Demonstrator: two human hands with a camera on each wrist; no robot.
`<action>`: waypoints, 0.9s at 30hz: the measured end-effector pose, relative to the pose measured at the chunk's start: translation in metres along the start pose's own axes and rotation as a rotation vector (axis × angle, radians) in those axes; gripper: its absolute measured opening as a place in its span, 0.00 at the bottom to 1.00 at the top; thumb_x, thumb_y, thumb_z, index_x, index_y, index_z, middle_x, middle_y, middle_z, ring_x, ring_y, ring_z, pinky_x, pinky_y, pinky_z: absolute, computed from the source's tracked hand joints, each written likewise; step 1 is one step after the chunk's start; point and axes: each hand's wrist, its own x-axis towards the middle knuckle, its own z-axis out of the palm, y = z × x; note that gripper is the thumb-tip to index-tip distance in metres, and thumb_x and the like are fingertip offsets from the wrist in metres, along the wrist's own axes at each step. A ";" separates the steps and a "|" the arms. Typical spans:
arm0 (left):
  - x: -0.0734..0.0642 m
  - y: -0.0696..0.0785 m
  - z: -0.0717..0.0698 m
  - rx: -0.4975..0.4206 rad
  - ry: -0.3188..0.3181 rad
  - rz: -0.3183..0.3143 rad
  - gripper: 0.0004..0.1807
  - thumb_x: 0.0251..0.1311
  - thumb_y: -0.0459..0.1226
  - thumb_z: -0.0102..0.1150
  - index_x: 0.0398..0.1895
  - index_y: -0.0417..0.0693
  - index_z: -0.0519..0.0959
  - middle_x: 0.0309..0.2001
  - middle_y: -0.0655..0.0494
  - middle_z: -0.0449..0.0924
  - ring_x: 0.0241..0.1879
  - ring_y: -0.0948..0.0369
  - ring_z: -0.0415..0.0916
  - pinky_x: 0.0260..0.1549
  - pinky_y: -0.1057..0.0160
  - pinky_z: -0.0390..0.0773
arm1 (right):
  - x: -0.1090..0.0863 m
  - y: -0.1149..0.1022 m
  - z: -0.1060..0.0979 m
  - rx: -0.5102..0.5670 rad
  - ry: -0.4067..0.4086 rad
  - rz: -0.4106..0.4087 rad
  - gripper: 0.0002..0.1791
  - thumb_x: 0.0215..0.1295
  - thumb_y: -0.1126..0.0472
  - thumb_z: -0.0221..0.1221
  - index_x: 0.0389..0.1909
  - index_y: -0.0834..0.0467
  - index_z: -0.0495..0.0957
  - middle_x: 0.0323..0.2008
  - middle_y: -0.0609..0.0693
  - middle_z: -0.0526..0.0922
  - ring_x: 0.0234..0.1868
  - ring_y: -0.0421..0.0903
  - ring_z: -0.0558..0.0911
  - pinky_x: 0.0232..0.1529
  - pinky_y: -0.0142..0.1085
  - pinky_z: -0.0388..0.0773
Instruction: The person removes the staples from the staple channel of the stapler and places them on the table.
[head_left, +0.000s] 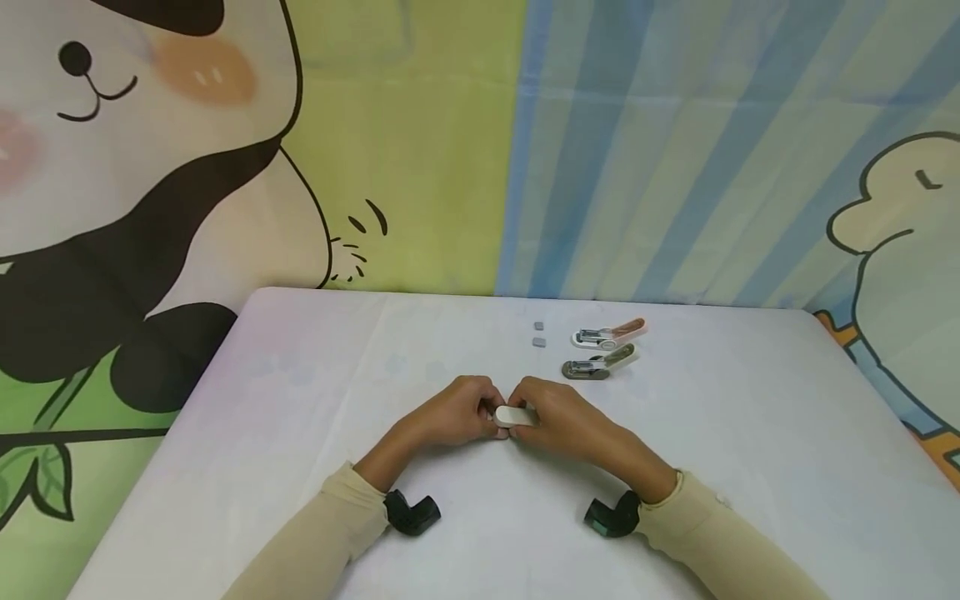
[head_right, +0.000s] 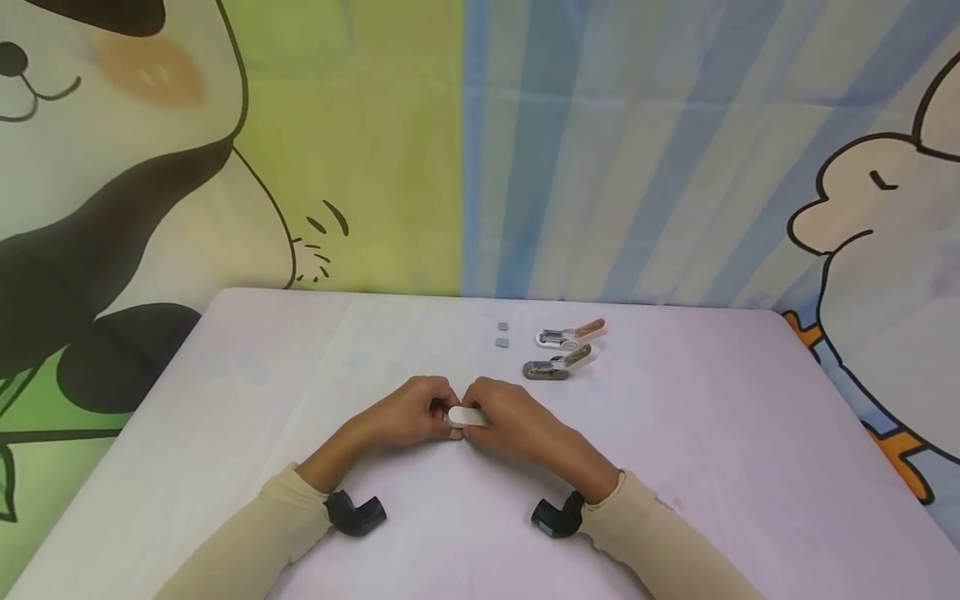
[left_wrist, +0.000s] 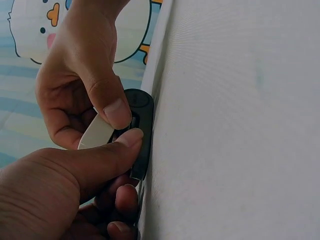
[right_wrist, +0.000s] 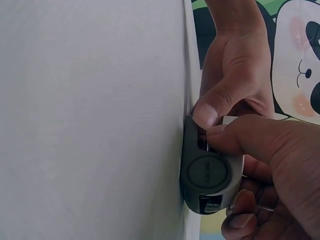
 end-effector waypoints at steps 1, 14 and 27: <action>0.000 0.000 0.001 0.005 -0.004 -0.001 0.08 0.50 0.30 0.72 0.32 0.46 0.82 0.29 0.59 0.75 0.27 0.65 0.70 0.27 0.67 0.70 | -0.001 0.000 0.000 -0.004 -0.001 -0.011 0.12 0.58 0.60 0.69 0.40 0.56 0.78 0.37 0.42 0.79 0.35 0.37 0.75 0.36 0.33 0.74; -0.002 -0.001 0.002 0.056 0.036 0.009 0.09 0.49 0.33 0.74 0.31 0.46 0.81 0.27 0.61 0.75 0.26 0.65 0.70 0.26 0.66 0.71 | 0.000 0.002 0.000 -0.154 -0.012 -0.187 0.12 0.62 0.63 0.65 0.45 0.61 0.77 0.39 0.46 0.78 0.35 0.40 0.74 0.37 0.33 0.74; -0.002 0.002 0.004 0.057 0.056 0.034 0.09 0.48 0.31 0.75 0.27 0.46 0.81 0.28 0.61 0.75 0.27 0.63 0.70 0.27 0.66 0.71 | -0.002 0.007 -0.002 -0.144 -0.046 -0.195 0.13 0.64 0.62 0.64 0.46 0.60 0.75 0.39 0.46 0.78 0.36 0.41 0.74 0.38 0.33 0.72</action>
